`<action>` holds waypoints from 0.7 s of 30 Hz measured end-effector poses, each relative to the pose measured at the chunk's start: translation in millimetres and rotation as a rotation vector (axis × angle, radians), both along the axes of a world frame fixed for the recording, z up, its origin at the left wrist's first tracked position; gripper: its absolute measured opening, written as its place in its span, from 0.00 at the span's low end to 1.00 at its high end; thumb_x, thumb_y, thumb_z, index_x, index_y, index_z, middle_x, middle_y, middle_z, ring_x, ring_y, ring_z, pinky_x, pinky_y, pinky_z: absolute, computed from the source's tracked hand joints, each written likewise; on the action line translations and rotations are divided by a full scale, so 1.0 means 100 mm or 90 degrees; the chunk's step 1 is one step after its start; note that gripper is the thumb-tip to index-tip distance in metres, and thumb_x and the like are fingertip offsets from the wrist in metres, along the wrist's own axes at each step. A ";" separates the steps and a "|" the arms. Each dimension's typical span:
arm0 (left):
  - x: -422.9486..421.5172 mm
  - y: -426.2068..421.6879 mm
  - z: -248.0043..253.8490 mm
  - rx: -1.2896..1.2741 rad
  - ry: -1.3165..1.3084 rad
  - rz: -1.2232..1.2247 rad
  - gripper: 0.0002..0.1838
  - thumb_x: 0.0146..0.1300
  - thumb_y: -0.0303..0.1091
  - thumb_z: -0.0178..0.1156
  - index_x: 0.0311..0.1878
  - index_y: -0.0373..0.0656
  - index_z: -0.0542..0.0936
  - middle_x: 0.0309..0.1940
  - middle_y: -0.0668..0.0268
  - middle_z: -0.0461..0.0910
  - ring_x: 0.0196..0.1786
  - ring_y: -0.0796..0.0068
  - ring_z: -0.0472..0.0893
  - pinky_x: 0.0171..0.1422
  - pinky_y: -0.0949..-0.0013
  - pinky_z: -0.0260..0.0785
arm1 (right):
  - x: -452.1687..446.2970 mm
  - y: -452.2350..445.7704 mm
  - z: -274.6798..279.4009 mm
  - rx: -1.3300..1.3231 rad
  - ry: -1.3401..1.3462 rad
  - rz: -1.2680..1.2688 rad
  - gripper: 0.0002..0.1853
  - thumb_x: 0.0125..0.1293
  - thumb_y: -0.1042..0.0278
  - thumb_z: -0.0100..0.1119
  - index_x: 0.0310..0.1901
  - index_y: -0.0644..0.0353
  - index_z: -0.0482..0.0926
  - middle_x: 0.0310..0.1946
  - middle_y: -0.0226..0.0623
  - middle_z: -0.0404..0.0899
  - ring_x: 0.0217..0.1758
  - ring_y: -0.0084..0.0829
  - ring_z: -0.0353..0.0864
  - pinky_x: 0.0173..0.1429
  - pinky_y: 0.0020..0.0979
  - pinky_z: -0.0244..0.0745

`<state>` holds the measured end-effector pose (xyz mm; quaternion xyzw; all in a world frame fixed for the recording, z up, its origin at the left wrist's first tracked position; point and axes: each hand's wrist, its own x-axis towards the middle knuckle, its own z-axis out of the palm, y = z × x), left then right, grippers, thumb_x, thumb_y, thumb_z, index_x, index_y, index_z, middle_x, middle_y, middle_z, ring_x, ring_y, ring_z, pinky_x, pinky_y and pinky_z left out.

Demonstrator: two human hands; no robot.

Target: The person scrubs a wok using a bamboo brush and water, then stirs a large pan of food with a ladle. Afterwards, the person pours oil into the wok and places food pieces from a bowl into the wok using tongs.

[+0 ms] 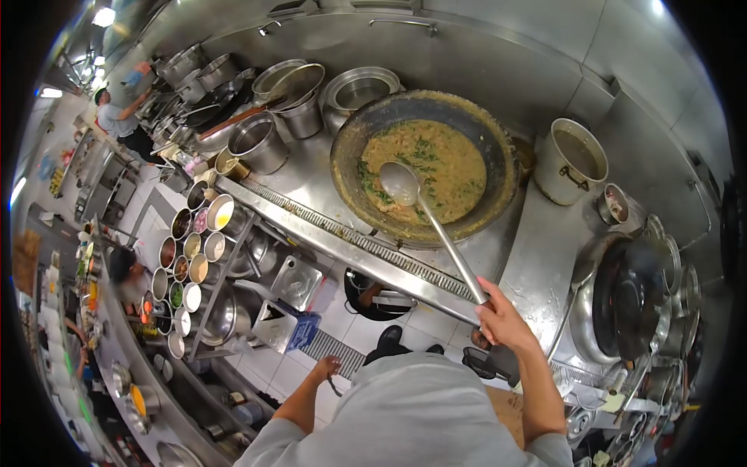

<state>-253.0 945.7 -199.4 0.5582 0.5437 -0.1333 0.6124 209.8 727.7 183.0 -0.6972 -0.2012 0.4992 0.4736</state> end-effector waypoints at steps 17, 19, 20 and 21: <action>0.25 1.10 -0.04 0.029 -0.118 -0.056 0.17 0.63 0.32 0.57 0.55 0.40 0.75 0.25 0.67 0.79 0.21 0.78 0.76 0.21 0.72 0.68 | -0.53 0.22 0.04 -0.025 -0.095 -0.121 0.35 0.70 0.76 0.53 0.75 0.49 0.53 0.23 0.26 0.66 0.16 0.17 0.63 0.21 0.23 0.62; 0.24 1.17 -0.02 0.020 -0.126 -0.054 0.18 0.63 0.32 0.57 0.56 0.40 0.75 0.25 0.68 0.79 0.20 0.77 0.76 0.22 0.72 0.68 | -0.54 0.20 0.15 -0.044 -0.089 -0.147 0.35 0.70 0.76 0.52 0.76 0.49 0.52 0.25 0.27 0.69 0.16 0.16 0.63 0.19 0.23 0.61; 0.25 1.19 -0.05 0.028 -0.103 -0.060 0.17 0.63 0.33 0.58 0.55 0.41 0.76 0.24 0.67 0.79 0.20 0.77 0.76 0.21 0.71 0.68 | -0.54 0.18 0.20 -0.045 -0.092 -0.154 0.35 0.70 0.76 0.52 0.76 0.49 0.52 0.25 0.27 0.69 0.16 0.16 0.63 0.19 0.23 0.61; 0.24 1.18 -0.09 0.036 -0.080 -0.064 0.17 0.62 0.34 0.59 0.54 0.41 0.76 0.23 0.67 0.78 0.20 0.77 0.75 0.21 0.71 0.68 | -0.53 0.17 0.26 -0.054 -0.072 -0.156 0.35 0.70 0.75 0.52 0.76 0.49 0.51 0.24 0.27 0.69 0.16 0.16 0.63 0.18 0.23 0.61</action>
